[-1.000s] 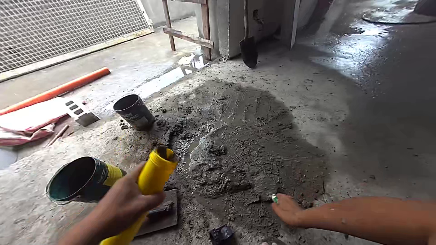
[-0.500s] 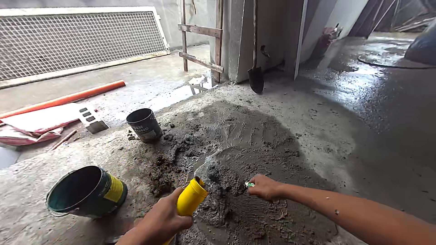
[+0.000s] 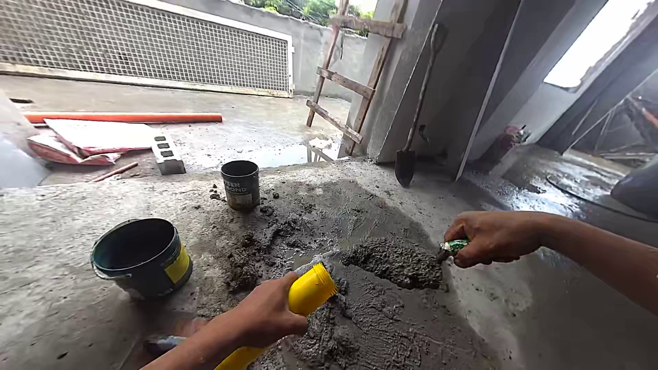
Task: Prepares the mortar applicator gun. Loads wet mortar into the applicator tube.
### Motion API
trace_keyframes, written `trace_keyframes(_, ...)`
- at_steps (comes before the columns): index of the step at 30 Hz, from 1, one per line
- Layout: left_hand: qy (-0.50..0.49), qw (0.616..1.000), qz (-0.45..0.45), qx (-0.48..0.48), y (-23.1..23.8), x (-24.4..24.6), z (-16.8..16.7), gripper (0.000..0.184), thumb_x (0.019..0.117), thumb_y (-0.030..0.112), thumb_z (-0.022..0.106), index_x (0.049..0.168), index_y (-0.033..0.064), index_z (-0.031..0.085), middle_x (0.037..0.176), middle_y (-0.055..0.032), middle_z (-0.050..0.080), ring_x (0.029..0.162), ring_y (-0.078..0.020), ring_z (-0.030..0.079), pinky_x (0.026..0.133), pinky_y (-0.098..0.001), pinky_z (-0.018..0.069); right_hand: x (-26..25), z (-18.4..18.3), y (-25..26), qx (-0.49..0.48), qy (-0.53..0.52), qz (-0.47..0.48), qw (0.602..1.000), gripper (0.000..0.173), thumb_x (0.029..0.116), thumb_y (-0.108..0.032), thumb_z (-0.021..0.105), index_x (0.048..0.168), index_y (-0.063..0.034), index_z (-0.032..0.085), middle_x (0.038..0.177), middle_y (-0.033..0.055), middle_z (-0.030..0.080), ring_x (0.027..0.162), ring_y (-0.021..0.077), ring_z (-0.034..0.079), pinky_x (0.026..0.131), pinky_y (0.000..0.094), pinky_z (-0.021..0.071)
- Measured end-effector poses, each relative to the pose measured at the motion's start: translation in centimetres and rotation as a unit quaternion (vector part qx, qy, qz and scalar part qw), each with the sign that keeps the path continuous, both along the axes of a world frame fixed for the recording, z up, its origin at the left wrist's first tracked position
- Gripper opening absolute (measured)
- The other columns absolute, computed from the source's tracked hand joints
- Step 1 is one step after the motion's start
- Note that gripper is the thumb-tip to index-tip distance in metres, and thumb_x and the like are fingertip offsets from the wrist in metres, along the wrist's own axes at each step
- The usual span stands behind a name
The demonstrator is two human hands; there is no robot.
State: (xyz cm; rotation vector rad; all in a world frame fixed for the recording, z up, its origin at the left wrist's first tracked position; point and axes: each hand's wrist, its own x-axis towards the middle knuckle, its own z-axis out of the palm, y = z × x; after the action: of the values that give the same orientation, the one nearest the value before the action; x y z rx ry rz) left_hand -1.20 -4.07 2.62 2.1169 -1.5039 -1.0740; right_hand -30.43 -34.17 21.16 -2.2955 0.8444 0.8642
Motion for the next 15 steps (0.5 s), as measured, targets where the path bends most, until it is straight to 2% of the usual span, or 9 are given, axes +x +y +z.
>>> trace_keyframes(3, 0.012, 0.999, 0.009, -0.029, 0.1, 0.1, 1.3, 0.066, 0.0697, 0.053, 0.080, 0.121, 0.0191, 0.056, 0.093, -0.0029, 0.068, 0.085, -0.0208, 0.068, 0.074, -0.0502, 0.0567, 4.2, 4.2, 2.4, -0.086, 0.017, 0.086, 0.992, 0.015, 0.0919, -0.023, 0.075, 0.083, -0.0111, 0.075, 0.058, 0.0050, 0.061, 0.044, 0.0142, 0.052, 0.044, 0.0331, 0.0441)
trace_keyframes(5, 0.016, 0.999, 0.010, -0.047, 0.3, 0.2, 2.1, 0.067, 0.0685, 0.055, 0.081, 0.121, 0.0206, 0.057, 0.093, -0.0012, 0.068, 0.084, -0.0193, 0.069, 0.074, -0.0492, 0.0574, 7.5, 6.1, 4.3, -0.123, 0.018, 0.176, 0.977, 0.011, 0.0914, -0.020, 0.076, 0.086, -0.0106, 0.076, 0.060, 0.0037, 0.060, 0.048, 0.0141, 0.052, 0.048, 0.0360, 0.0460)
trace_keyframes(7, 0.016, 0.998, 0.010, -0.059, 0.7, 0.2, 2.8, 0.069, 0.0670, 0.056, 0.082, 0.121, 0.0210, 0.057, 0.093, -0.0012, 0.069, 0.084, -0.0189, 0.069, 0.074, -0.0496, 0.0579, 10.4, 7.9, 6.6, -0.202, -0.001, 0.286, 0.936, 0.009, 0.0885, -0.021, 0.078, 0.086, -0.0126, 0.076, 0.065, 0.0018, 0.063, 0.056, 0.0154, 0.058, 0.055, 0.0414, 0.0497)
trace_keyframes(9, 0.017, 0.997, 0.014, -0.069, 1.1, 0.5, 3.5, 0.072, 0.0660, 0.055, 0.083, 0.124, 0.0202, 0.057, 0.095, -0.0020, 0.070, 0.086, -0.0193, 0.070, 0.076, -0.0500, 0.0582, 12.6, 10.0, 8.9, -0.299, 0.003, 0.355, 0.886, 0.009, 0.0874, -0.028, 0.079, 0.090, -0.0188, 0.078, 0.072, -0.0009, 0.066, 0.066, 0.0167, 0.063, 0.062, 0.0473, 0.0526)
trace_keyframes(12, 0.014, 0.996, 0.033, -0.084, 1.8, 1.0, 4.0, 0.072, 0.0651, 0.055, 0.083, 0.123, 0.0200, 0.058, 0.094, -0.0013, 0.070, 0.084, -0.0183, 0.070, 0.075, -0.0488, 0.0585, 14.1, 12.1, 10.8, -0.377, 0.019, 0.388, 0.841, 0.009, 0.0857, -0.033, 0.080, 0.092, -0.0266, 0.078, 0.076, -0.0049, 0.067, 0.071, 0.0147, 0.064, 0.064, 0.0460, 0.0512)
trace_keyframes(15, 0.015, 0.994, 0.045, -0.099, 1.9, 1.3, 3.8, 0.071, 0.0641, 0.055, 0.084, 0.120, 0.0196, 0.058, 0.092, -0.0011, 0.069, 0.082, -0.0178, 0.070, 0.073, -0.0477, 0.0587, 14.1, 12.5, 11.3, -0.385, 0.026, 0.382, 0.840, 0.009, 0.0875, -0.033, 0.079, 0.092, -0.0256, 0.077, 0.076, -0.0054, 0.066, 0.071, 0.0132, 0.063, 0.063, 0.0429, 0.0501)
